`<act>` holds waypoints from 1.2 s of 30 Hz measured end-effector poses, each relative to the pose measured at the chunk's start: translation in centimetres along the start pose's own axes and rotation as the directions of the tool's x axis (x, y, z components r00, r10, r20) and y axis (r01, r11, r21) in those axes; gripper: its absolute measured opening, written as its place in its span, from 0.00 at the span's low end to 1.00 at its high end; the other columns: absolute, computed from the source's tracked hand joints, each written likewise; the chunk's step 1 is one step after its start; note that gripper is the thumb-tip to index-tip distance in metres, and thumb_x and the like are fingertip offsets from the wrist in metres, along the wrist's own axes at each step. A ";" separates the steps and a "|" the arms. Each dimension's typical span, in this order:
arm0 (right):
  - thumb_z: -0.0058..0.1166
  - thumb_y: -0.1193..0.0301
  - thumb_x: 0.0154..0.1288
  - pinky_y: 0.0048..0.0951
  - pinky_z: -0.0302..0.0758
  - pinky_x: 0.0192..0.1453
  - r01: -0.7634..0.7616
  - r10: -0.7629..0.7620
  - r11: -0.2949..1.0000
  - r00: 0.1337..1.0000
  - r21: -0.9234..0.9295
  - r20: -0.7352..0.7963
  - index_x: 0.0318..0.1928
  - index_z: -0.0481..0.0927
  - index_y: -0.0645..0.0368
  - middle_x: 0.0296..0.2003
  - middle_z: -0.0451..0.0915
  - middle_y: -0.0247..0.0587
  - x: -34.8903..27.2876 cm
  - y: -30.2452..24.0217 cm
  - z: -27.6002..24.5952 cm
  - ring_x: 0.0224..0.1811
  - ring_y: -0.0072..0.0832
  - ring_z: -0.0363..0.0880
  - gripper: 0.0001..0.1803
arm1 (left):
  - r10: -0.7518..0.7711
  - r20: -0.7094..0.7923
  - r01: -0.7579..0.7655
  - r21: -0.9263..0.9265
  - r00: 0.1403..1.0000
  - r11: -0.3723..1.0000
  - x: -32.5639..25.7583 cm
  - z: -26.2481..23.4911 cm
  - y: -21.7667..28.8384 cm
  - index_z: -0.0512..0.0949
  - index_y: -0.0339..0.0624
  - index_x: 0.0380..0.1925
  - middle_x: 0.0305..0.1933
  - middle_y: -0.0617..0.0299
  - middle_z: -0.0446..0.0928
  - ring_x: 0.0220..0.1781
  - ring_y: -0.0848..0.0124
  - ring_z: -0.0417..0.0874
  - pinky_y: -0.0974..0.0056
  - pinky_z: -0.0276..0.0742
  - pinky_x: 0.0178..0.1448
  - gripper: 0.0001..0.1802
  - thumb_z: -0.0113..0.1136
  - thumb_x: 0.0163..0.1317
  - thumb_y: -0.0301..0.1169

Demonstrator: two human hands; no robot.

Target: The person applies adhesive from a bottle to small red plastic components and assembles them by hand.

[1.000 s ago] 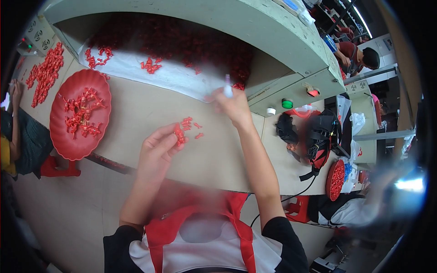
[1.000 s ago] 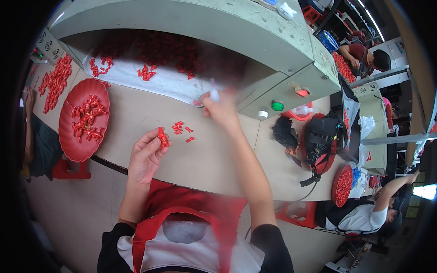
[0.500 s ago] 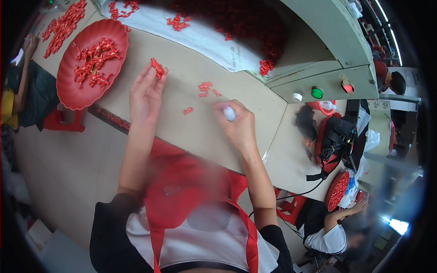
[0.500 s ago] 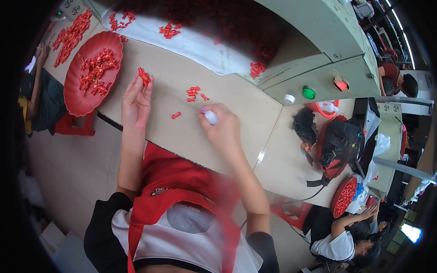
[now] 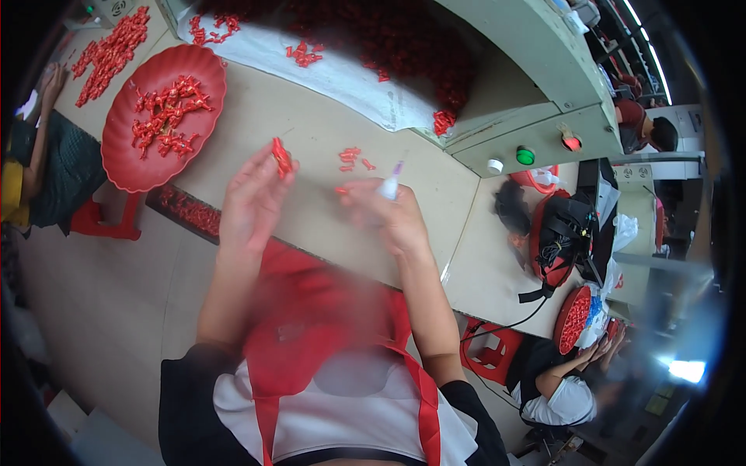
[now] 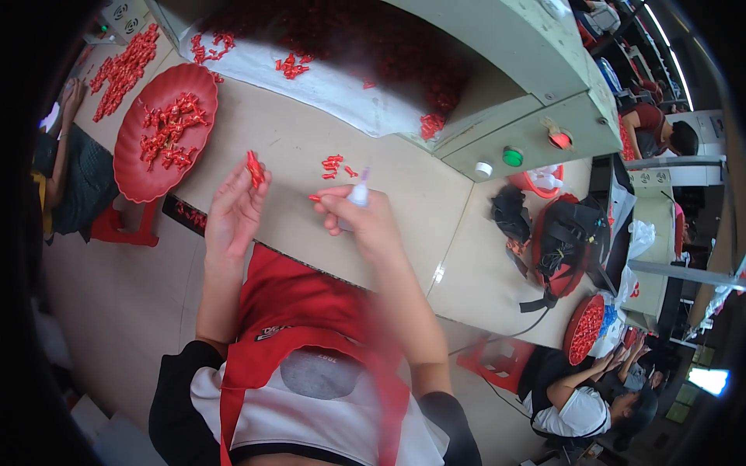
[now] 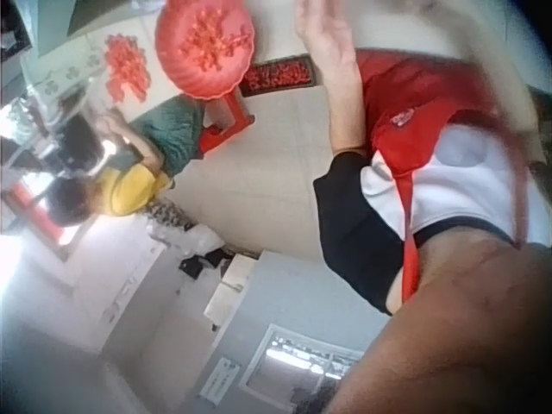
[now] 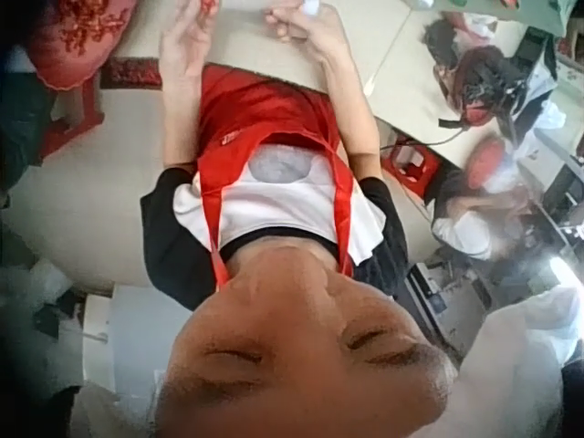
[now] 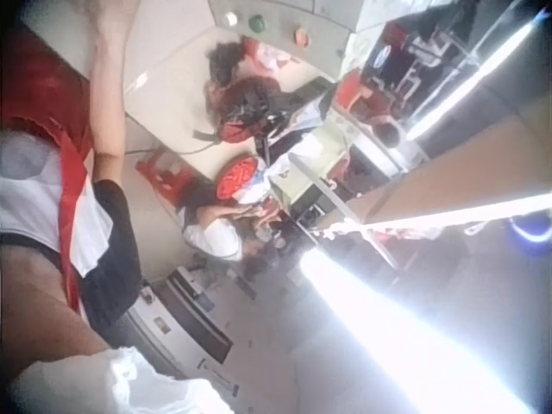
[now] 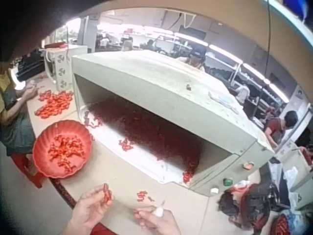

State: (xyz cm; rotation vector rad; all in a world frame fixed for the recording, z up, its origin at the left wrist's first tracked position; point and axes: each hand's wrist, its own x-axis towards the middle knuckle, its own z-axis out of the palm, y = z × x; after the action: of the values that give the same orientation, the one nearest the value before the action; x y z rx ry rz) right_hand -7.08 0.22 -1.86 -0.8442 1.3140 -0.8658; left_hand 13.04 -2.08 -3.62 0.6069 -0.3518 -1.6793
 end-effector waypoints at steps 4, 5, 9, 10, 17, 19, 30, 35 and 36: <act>0.55 0.74 0.55 0.23 0.69 0.23 -0.009 -0.033 0.893 0.996 0.451 0.086 0.38 0.79 0.66 0.30 0.80 0.40 -2.7 -0.7 -1.7 0.24 0.22 0.74 0.10 | -0.231 0.102 0.232 0.001 0.968 0.973 -2.0 1.7 -1.4 0.69 0.31 0.50 0.42 0.56 0.76 0.45 0.67 0.79 0.70 0.77 0.48 0.16 0.51 0.61 0.24; 0.54 0.74 0.57 0.23 0.70 0.24 -0.008 -0.049 0.869 0.994 0.495 0.102 0.40 0.77 0.68 0.31 0.79 0.43 -3.4 -0.7 -1.7 0.22 0.22 0.74 0.11 | -0.272 0.123 0.271 0.027 0.954 0.962 -2.5 2.2 -1.7 0.69 0.31 0.49 0.42 0.56 0.76 0.44 0.67 0.79 0.70 0.77 0.48 0.16 0.51 0.61 0.24; 0.52 0.75 0.58 0.23 0.70 0.24 0.033 -0.097 0.828 0.992 0.559 0.084 0.41 0.75 0.70 0.31 0.79 0.45 -6.6 -1.2 -1.2 0.21 0.22 0.73 0.12 | -0.348 0.195 0.337 0.090 0.917 0.937 -4.3 3.7 -2.3 0.70 0.31 0.49 0.41 0.56 0.76 0.43 0.68 0.79 0.70 0.77 0.47 0.15 0.51 0.61 0.23; 0.52 0.75 0.58 0.23 0.70 0.24 0.050 -0.114 0.825 0.990 0.562 0.079 0.41 0.75 0.70 0.31 0.79 0.45 -7.4 -1.3 -0.9 0.21 0.22 0.73 0.12 | -0.360 0.206 0.345 0.108 0.910 0.933 -4.8 4.1 -2.3 0.70 0.31 0.48 0.41 0.56 0.76 0.43 0.69 0.79 0.70 0.77 0.47 0.15 0.51 0.61 0.24; 0.55 0.80 0.55 0.22 0.73 0.31 0.582 -0.604 0.797 0.765 -0.162 -0.225 0.36 0.79 0.65 0.31 0.78 0.39 -11.8 -1.1 0.6 0.28 0.22 0.76 0.07 | -0.275 0.299 0.208 0.238 0.914 0.949 -7.7 6.3 -3.2 0.72 0.33 0.46 0.40 0.55 0.77 0.39 0.72 0.78 0.69 0.76 0.47 0.13 0.52 0.60 0.23; 0.57 0.81 0.52 0.23 0.73 0.30 0.688 -0.810 0.570 0.563 -0.449 -0.166 0.36 0.79 0.62 0.30 0.78 0.40 -12.3 -1.2 0.3 0.28 0.25 0.78 0.09 | -0.228 0.317 0.130 0.302 0.921 0.944 -8.4 6.8 -3.3 0.73 0.33 0.44 0.40 0.56 0.77 0.42 0.70 0.77 0.67 0.74 0.48 0.12 0.53 0.60 0.22; 0.58 0.84 0.44 0.25 0.74 0.25 0.736 -0.949 0.287 0.308 -0.614 -0.074 0.34 0.79 0.60 0.30 0.77 0.39 -14.5 -0.1 -1.6 0.26 0.29 0.78 0.12 | 0.100 0.523 -0.407 0.515 0.847 0.755 -10.9 8.9 -5.3 0.74 0.30 0.40 0.42 0.53 0.72 0.45 0.67 0.77 0.64 0.75 0.51 0.12 0.53 0.55 0.13; 0.57 0.85 0.42 0.24 0.74 0.24 0.771 -0.973 0.192 0.229 -0.607 -0.016 0.32 0.79 0.60 0.30 0.78 0.38 -14.0 0.1 -3.3 0.26 0.27 0.78 0.13 | 0.110 0.552 -0.462 0.553 0.826 0.694 -11.3 9.2 -5.8 0.74 0.30 0.40 0.42 0.54 0.71 0.44 0.67 0.77 0.65 0.75 0.51 0.11 0.53 0.55 0.14; 0.57 0.85 0.42 0.24 0.74 0.24 0.808 -0.970 0.202 0.244 -0.554 0.002 0.32 0.79 0.59 0.29 0.78 0.38 -13.8 -0.1 -3.8 0.26 0.27 0.78 0.13 | 0.106 0.540 -0.452 0.563 0.835 0.691 -11.3 9.4 -5.9 0.75 0.30 0.40 0.42 0.54 0.71 0.44 0.68 0.77 0.66 0.75 0.51 0.11 0.53 0.55 0.14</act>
State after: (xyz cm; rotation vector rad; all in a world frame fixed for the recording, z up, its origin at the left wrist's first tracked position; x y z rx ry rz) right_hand -11.68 12.41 4.05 -2.0880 1.2466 -1.7756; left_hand 4.10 9.19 3.05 0.6102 -1.4021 -1.3346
